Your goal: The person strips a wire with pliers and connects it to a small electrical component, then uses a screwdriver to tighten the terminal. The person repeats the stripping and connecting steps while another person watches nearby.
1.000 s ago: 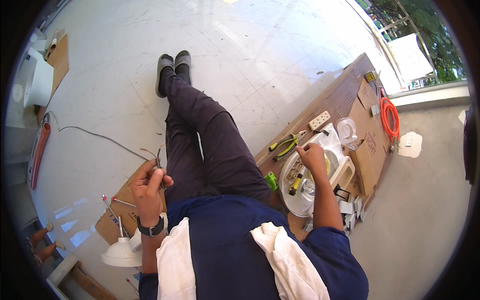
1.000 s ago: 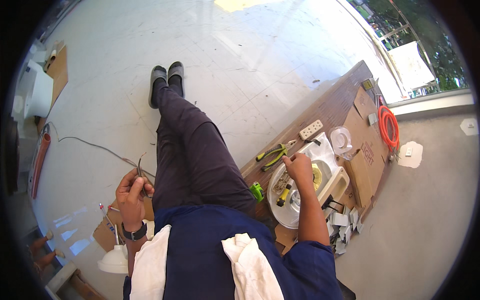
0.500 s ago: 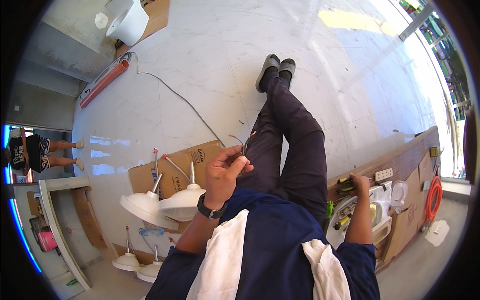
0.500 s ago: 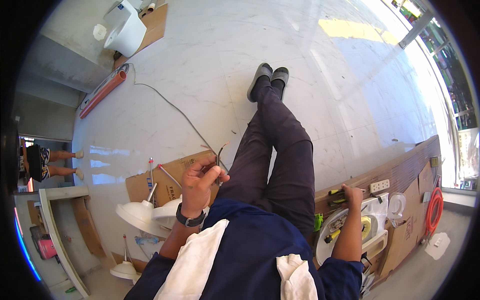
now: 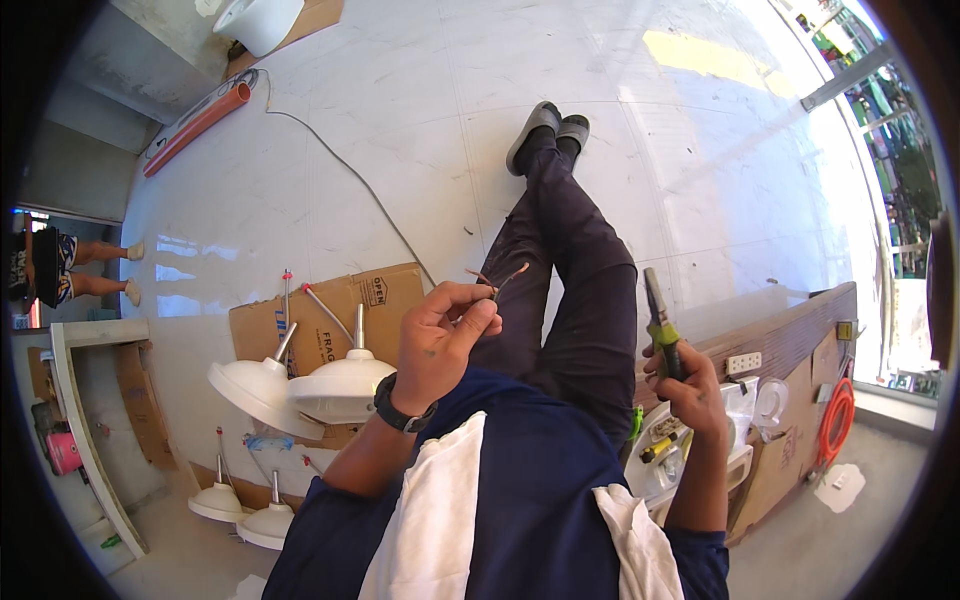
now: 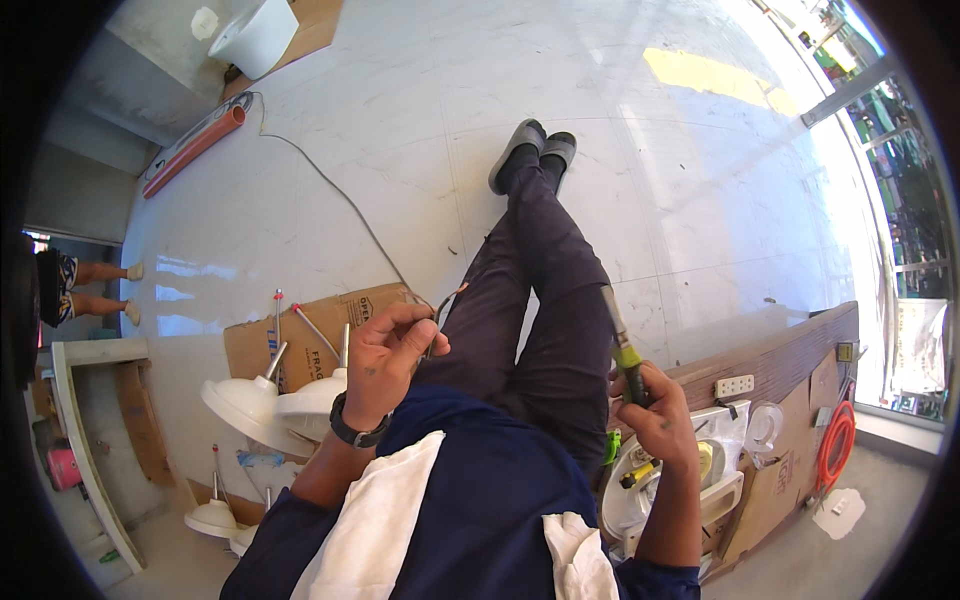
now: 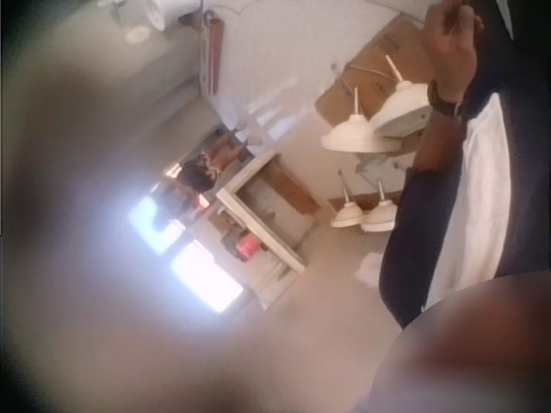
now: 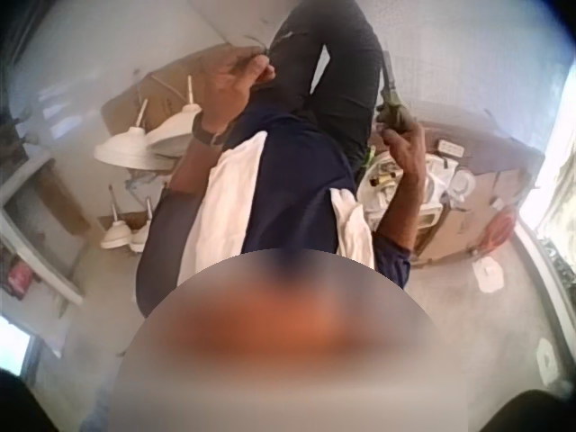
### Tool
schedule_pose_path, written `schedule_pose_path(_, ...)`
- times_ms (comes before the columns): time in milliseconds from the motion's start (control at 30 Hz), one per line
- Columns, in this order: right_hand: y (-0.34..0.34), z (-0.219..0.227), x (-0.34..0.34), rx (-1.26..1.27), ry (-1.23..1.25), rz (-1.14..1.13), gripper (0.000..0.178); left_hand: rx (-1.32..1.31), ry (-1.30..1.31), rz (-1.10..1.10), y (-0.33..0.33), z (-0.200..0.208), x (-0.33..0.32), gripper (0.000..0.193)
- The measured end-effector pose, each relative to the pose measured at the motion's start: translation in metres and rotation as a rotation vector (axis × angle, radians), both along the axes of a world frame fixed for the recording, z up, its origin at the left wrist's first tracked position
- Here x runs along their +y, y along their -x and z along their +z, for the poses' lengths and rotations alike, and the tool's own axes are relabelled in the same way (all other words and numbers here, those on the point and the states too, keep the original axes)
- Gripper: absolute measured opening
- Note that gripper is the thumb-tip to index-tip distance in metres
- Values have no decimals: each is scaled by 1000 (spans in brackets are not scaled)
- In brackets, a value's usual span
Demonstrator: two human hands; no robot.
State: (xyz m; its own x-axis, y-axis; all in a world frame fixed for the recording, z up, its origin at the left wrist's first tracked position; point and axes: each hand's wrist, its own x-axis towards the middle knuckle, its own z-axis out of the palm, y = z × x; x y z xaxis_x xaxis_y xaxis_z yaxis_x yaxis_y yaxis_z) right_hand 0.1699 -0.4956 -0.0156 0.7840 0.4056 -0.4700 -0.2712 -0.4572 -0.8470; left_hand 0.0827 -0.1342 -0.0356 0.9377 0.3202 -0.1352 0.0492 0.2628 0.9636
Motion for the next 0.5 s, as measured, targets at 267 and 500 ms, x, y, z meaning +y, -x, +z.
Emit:
schedule_pose_path(267,-9,42,83,-581,128,609,27,-4,-163,-52,17,16,-3,12)
schedule_pose_path(500,-19,44,90,-658,102,667,26,23,-236,-103,21,21,1,12)
